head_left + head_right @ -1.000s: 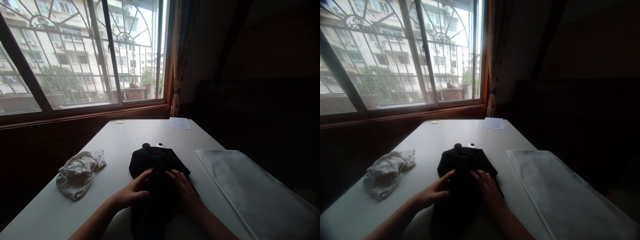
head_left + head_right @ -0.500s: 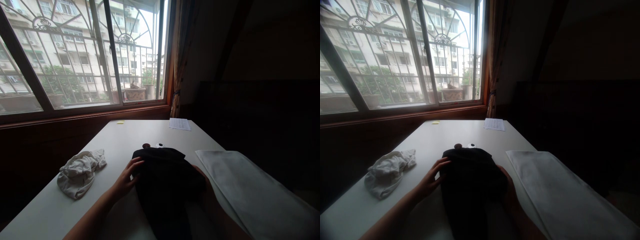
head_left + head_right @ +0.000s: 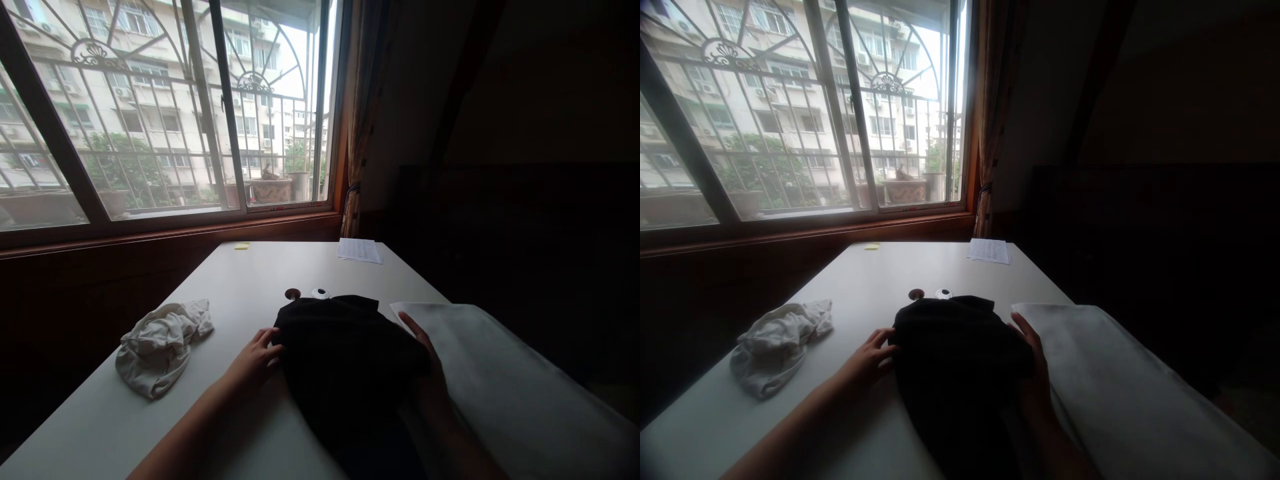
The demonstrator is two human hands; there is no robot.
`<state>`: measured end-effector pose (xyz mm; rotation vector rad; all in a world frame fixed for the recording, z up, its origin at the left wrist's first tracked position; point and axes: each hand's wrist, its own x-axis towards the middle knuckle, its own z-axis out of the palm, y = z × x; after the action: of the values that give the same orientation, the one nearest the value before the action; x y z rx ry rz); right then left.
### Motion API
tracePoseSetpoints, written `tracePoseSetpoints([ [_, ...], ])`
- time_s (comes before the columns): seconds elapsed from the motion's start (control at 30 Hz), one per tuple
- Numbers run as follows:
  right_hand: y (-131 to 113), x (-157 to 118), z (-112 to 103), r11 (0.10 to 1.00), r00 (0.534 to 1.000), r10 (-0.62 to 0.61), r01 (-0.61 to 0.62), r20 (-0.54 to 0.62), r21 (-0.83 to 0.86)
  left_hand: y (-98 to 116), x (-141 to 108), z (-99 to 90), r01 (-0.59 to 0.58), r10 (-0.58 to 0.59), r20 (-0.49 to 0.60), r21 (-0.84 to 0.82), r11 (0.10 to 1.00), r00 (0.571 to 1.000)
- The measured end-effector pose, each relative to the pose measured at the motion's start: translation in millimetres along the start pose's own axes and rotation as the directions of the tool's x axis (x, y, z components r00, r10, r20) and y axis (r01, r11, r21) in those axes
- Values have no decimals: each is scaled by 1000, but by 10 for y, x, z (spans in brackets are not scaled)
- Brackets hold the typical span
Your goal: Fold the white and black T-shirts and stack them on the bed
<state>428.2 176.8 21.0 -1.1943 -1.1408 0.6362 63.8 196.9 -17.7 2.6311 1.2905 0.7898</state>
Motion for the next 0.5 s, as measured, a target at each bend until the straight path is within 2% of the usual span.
tracePoseSetpoints([
  [0.1,-70,-2,-34,995,1000,2,-3,-16,-101,51,21,-16,23,-23,-37,-8,1000,999],
  [0.17,-71,10,-51,993,999,44,-46,-18,-106,71,30,-34,49,-54,-77,-72,996,996],
  [0.23,-40,35,-61,992,995,98,-98,-2,-80,83,35,-67,96,-121,-133,-185,978,984],
  [0.3,6,64,-67,991,993,116,-115,1,-74,91,34,-125,170,-245,-214,-316,933,945],
  [0.37,48,88,-72,988,993,121,-122,-18,-93,90,22,-224,236,-401,-317,-449,862,860],
  [0.43,76,101,-81,986,989,140,-143,-43,-85,66,-9,-365,239,-537,-423,-579,780,730],
  [0.5,82,106,-89,988,988,152,-153,-37,-15,8,-60,-529,191,-621,-501,-665,722,603],
])
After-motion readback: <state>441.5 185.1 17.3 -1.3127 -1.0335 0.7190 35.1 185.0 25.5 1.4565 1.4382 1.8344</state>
